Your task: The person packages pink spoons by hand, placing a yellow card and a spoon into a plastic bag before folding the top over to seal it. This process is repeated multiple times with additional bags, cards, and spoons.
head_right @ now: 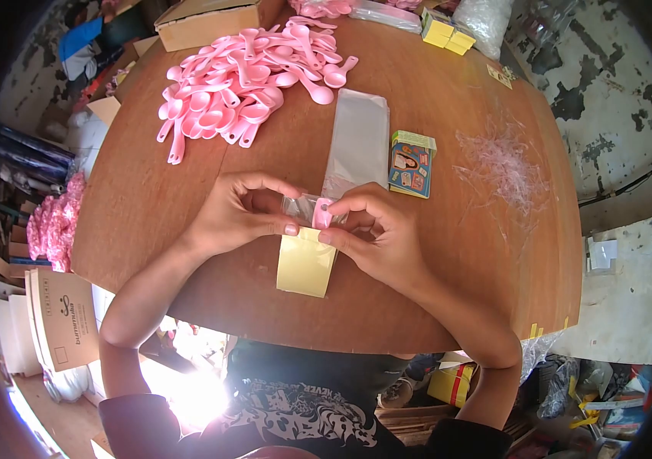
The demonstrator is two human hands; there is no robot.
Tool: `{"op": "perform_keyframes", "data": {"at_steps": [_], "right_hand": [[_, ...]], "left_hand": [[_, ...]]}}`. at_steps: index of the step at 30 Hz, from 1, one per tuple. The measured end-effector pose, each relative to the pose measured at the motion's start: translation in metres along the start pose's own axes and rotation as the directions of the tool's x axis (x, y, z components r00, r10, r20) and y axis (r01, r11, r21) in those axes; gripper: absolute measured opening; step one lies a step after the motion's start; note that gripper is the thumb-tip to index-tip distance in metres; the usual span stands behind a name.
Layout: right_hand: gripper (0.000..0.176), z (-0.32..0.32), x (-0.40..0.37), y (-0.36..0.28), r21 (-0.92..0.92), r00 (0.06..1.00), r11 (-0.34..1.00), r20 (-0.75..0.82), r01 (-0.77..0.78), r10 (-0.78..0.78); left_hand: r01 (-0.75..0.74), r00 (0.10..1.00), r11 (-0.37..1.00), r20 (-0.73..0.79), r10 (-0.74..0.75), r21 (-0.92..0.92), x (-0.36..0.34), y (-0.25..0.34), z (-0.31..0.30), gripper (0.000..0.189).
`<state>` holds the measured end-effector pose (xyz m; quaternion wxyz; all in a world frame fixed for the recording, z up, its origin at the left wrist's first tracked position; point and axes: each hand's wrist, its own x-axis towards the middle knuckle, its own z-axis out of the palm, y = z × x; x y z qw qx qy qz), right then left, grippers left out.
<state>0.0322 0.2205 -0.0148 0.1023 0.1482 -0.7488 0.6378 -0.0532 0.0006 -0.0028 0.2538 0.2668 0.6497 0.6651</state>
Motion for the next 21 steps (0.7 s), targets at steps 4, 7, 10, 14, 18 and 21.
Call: {"op": "perform_keyframes", "data": {"at_steps": [4, 7, 10, 14, 18, 21], "right_hand": [[0.026, -0.001, 0.001, 0.001, 0.028, 1.0, 1.0, 0.023, 0.001, -0.001], [0.026, -0.001, 0.0, 0.0, 0.057, 1.0, 0.998, 0.017, 0.002, -0.003], [0.026, 0.0, -0.002, -0.001, 0.027, 0.999, 0.999, 0.015, 0.035, -0.035], [0.025, 0.003, -0.004, -0.003, 0.054, 0.999, 0.998, -0.001, 0.035, -0.035], [0.04, 0.008, -0.004, -0.007, 0.145, 1.0, 0.989, -0.009, -0.028, 0.029], [0.048, 0.006, -0.005, -0.007, 0.21, 0.988, 0.966, 0.029, -0.152, 0.149]], "left_hand": [[0.008, 0.999, 0.999, 0.052, -0.006, -0.034, 0.001, -0.003, -0.002, 0.036], [-0.047, 0.998, 0.998, 0.039, 0.049, -0.05, 0.001, -0.003, -0.001, 0.036], [-0.069, 0.995, 0.994, 0.066, 0.074, -0.081, 0.0, -0.002, 0.001, 0.035], [0.09, 0.98, 0.996, 0.179, -0.091, 0.01, -0.003, -0.001, 0.005, 0.031], [0.044, 0.98, 0.999, 0.194, -0.042, -0.003, -0.002, -0.008, 0.003, 0.029], [0.022, 0.984, 1.0, 0.175, -0.018, -0.019, -0.002, -0.009, 0.006, 0.029]]}}
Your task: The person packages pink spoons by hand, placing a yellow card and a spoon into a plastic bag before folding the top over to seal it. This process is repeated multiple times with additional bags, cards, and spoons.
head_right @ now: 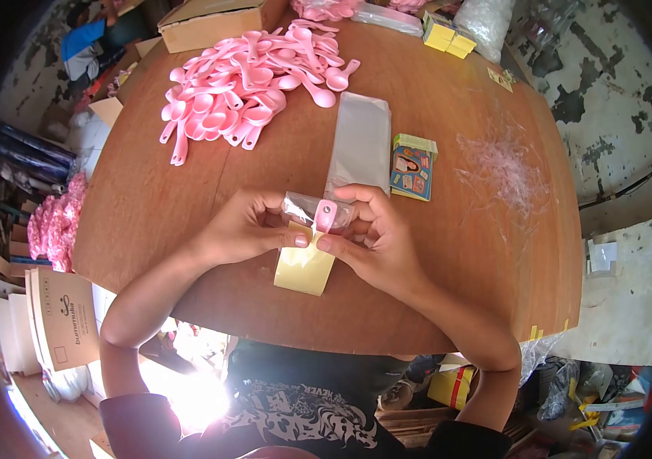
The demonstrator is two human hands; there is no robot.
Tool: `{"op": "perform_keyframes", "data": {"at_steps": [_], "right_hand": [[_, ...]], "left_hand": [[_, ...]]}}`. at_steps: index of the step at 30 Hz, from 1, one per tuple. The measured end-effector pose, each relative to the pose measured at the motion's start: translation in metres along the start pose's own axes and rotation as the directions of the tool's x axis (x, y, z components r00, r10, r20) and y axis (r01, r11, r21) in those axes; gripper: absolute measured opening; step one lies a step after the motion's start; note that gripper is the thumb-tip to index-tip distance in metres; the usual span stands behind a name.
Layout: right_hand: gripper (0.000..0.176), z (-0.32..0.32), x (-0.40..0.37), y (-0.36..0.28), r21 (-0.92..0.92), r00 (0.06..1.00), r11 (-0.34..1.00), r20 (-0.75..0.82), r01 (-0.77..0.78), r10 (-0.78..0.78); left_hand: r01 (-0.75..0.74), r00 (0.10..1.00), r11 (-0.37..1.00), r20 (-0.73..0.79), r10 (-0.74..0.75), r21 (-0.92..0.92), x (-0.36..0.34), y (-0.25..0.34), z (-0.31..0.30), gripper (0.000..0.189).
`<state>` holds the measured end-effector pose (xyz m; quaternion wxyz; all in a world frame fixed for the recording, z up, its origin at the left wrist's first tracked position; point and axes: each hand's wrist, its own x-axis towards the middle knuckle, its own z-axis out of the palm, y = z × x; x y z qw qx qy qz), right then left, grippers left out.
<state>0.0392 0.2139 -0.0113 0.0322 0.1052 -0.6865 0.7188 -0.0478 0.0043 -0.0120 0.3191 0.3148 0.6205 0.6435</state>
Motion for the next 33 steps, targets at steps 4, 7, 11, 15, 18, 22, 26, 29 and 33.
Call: {"op": "perform_keyframes", "data": {"at_steps": [4, 7, 11, 15, 18, 22, 26, 29, 33], "right_hand": [[0.046, 0.0, -0.001, 0.005, -0.023, 1.0, 0.999, 0.012, -0.025, 0.026], [0.045, 0.003, -0.002, 0.004, -0.011, 1.0, 1.0, 0.022, -0.016, 0.016], [0.044, 0.003, -0.003, 0.005, -0.009, 0.999, 0.999, 0.018, -0.036, 0.036], [0.046, 0.002, -0.004, 0.001, -0.051, 0.998, 0.998, 0.055, -0.033, 0.036], [0.046, 0.003, -0.01, -0.008, -0.026, 0.989, 0.999, 0.143, -0.03, 0.033], [0.044, -0.01, -0.007, -0.028, -0.074, 0.937, 0.988, 0.335, 0.133, -0.101], [0.031, -0.027, -0.001, -0.048, -0.355, 0.952, 0.909, 0.282, 0.219, -0.119], [0.019, -0.038, 0.005, -0.053, -0.585, 0.971, 0.781, 0.213, 0.219, -0.112], [0.023, -0.045, 0.011, -0.042, -0.766, 0.961, 0.581, 0.199, 0.275, -0.192]], "left_hand": [[-0.077, 0.997, 0.995, -0.035, 0.075, -0.063, 0.001, -0.004, 0.009, 0.03], [-0.03, 1.0, 1.0, 0.006, 0.03, -0.007, 0.001, -0.001, 0.01, 0.031], [-0.051, 0.999, 0.997, -0.011, 0.05, -0.066, 0.002, -0.009, 0.01, 0.033], [-0.084, 0.996, 0.996, -0.019, 0.084, -0.011, -0.006, -0.004, 0.012, 0.035], [-0.067, 0.998, 0.983, -0.005, 0.069, 0.169, -0.027, 0.021, 0.022, 0.035], [-0.336, 0.936, 0.895, 0.211, 0.282, 0.294, -0.08, 0.036, 0.032, 0.022], [0.047, 0.897, 0.965, 0.415, -0.155, 0.257, -0.157, 0.019, 0.027, 0.025], [0.553, 0.732, 0.656, 0.076, -0.677, 0.513, -0.212, -0.021, 0.002, 0.024], [0.419, 0.846, 0.116, -0.34, -0.411, 0.901, -0.29, -0.073, -0.007, 0.034]]}}
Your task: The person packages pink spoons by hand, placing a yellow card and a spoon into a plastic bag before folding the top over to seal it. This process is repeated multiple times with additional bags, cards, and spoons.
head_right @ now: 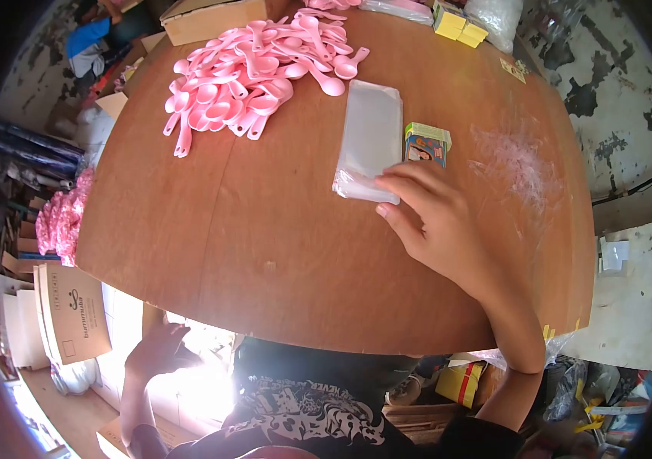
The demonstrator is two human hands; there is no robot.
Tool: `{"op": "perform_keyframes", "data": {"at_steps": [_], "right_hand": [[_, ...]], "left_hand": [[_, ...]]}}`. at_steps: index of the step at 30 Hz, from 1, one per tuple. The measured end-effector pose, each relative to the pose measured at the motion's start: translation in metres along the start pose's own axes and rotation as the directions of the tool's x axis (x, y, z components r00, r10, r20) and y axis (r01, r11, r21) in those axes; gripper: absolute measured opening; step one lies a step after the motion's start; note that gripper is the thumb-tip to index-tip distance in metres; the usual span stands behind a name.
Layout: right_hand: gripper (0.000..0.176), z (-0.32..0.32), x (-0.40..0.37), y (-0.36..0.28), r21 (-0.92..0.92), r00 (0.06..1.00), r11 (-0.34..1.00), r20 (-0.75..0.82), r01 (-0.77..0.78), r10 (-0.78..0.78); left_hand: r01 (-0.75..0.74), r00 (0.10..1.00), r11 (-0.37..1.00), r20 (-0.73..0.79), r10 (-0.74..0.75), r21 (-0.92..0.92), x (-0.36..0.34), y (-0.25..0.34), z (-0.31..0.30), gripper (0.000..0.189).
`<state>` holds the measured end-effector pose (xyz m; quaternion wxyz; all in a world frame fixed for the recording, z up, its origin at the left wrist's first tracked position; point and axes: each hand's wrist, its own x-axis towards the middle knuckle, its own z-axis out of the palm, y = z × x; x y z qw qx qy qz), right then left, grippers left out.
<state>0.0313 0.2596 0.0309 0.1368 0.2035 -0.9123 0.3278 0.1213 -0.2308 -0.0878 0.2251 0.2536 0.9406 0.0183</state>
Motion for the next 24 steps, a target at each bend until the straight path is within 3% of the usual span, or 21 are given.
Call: {"op": "perform_keyframes", "data": {"at_steps": [1, 2, 4, 6, 7, 8, 10, 11, 14, 16, 18, 19, 21, 24], "right_hand": [[0.027, 0.006, 0.0, 0.005, -0.173, 0.997, 0.982, -0.002, 0.072, -0.073], [0.031, 0.011, -0.001, 0.008, -0.341, 0.989, 0.929, 0.01, 0.141, -0.147], [0.036, 0.019, -0.001, 0.007, -0.431, 0.991, 0.893, 0.051, 0.132, -0.122], [0.041, 0.026, -0.002, 0.008, -0.518, 0.992, 0.846, 0.087, 0.124, -0.092], [0.044, 0.029, -0.004, 0.01, -0.535, 0.993, 0.838, 0.105, 0.105, -0.057], [0.047, 0.03, -0.005, 0.01, -0.552, 0.992, 0.829, 0.121, 0.087, -0.023], [0.047, 0.03, -0.006, 0.009, -0.582, 0.993, 0.809, 0.116, 0.087, -0.024], [0.047, 0.03, -0.006, 0.008, -0.609, 0.993, 0.789, 0.112, 0.086, -0.022], [0.046, 0.029, -0.006, 0.006, -0.57, 0.998, 0.82, 0.047, 0.052, -0.031], [0.042, 0.029, -0.004, 0.007, -0.534, 0.998, 0.844, -0.001, 0.054, -0.065], [0.039, 0.03, -0.005, 0.012, -0.495, 0.994, 0.867, -0.05, 0.058, -0.094], [0.036, 0.031, -0.006, 0.016, -0.481, 0.986, 0.873, -0.087, 0.083, -0.142], [0.033, 0.035, -0.006, 0.018, -0.458, 0.974, 0.882, -0.125, 0.115, -0.191], [0.029, 0.037, -0.007, 0.016, -0.457, 0.969, 0.881, -0.134, 0.124, -0.206]], "left_hand": [[-0.017, 0.964, 0.959, 0.25, 0.091, -0.282, 0.007, -0.006, -0.004, 0.042], [-0.016, 0.964, 0.959, 0.25, 0.09, -0.283, 0.007, -0.001, -0.007, 0.042], [-0.089, 0.847, 0.813, 0.386, 0.366, -0.575, 0.027, 0.058, -0.08, 0.04], [-0.272, 0.74, 0.72, 0.34, 0.581, -0.639, 0.04, 0.091, -0.12, 0.037], [-0.472, 0.694, 0.586, 0.133, 0.708, -0.658, 0.043, 0.098, -0.118, 0.039], [-0.612, 0.587, 0.451, 0.008, 0.809, -0.65, 0.053, 0.104, -0.117, 0.04], [-0.739, 0.501, 0.41, -0.029, 0.865, -0.535, 0.067, 0.117, -0.143, 0.037], [-0.844, 0.437, 0.329, -0.186, 0.88, -0.423, 0.079, 0.122, -0.149, 0.035], [-0.9, 0.43, 0.381, -0.294, 0.854, -0.21, 0.112, 0.138, -0.185, 0.03], [-0.719, 0.658, 0.591, -0.086, 0.748, -0.366, 0.133, 0.147, -0.203, 0.025], [-0.712, 0.702, 0.633, -0.298, 0.646, -0.305, 0.164, 0.155, -0.205, 0.021], [-0.704, 0.71, 0.641, -0.299, 0.637, -0.306, 0.182, 0.159, -0.197, 0.021], [-0.872, 0.445, 0.414, -0.775, 0.45, -0.26, 0.21, 0.162, -0.18, 0.02], [-0.837, 0.506, 0.44, -0.763, 0.402, -0.324, 0.217, 0.155, -0.163, 0.019]]}}
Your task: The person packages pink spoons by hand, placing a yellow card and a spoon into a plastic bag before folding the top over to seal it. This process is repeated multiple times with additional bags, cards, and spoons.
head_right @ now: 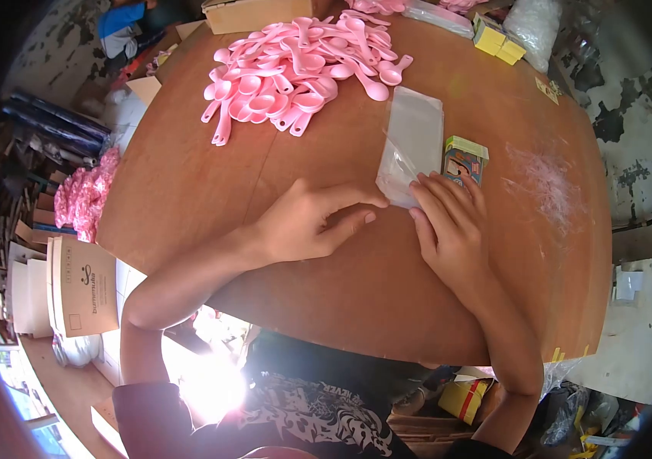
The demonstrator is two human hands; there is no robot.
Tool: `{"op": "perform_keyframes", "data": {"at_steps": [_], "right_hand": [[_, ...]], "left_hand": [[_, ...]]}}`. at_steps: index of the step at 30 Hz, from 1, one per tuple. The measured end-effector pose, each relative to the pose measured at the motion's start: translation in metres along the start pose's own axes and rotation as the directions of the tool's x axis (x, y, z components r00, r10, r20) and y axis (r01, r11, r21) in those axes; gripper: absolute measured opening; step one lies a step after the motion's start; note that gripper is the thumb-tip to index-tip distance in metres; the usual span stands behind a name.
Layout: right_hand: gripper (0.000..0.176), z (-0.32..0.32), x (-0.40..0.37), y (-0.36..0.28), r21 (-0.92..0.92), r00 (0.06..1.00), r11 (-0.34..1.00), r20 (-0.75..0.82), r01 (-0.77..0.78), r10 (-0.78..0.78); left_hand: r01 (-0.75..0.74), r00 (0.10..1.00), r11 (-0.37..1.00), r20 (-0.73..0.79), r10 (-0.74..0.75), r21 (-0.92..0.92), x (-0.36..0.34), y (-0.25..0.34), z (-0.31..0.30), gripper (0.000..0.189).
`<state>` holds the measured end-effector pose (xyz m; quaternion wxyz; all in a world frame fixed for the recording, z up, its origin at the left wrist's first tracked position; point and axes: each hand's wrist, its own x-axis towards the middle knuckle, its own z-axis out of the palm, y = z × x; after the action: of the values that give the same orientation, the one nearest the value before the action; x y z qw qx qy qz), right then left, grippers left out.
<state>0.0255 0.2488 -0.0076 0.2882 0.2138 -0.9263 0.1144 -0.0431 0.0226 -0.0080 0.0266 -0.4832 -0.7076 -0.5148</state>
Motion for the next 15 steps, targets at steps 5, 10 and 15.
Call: {"op": "perform_keyframes", "data": {"at_steps": [5, 10, 15], "right_hand": [[0.028, 0.002, 0.002, -0.001, 0.03, 1.0, 1.0, 0.017, -0.006, 0.006], [0.026, -0.001, 0.003, -0.006, 0.015, 0.999, 1.0, 0.035, -0.007, 0.006], [0.025, 0.0, 0.0, -0.004, 0.002, 1.0, 1.0, -0.02, 0.016, -0.016]], "left_hand": [[-0.014, 1.0, 0.999, 0.001, 0.014, 0.047, -0.009, -0.011, -0.004, 0.018], [-0.003, 1.0, 0.999, 0.017, 0.002, 0.046, -0.01, -0.015, -0.002, 0.02], [-0.03, 0.998, 0.996, 0.055, 0.026, 0.082, -0.012, -0.016, 0.0, 0.02]]}}
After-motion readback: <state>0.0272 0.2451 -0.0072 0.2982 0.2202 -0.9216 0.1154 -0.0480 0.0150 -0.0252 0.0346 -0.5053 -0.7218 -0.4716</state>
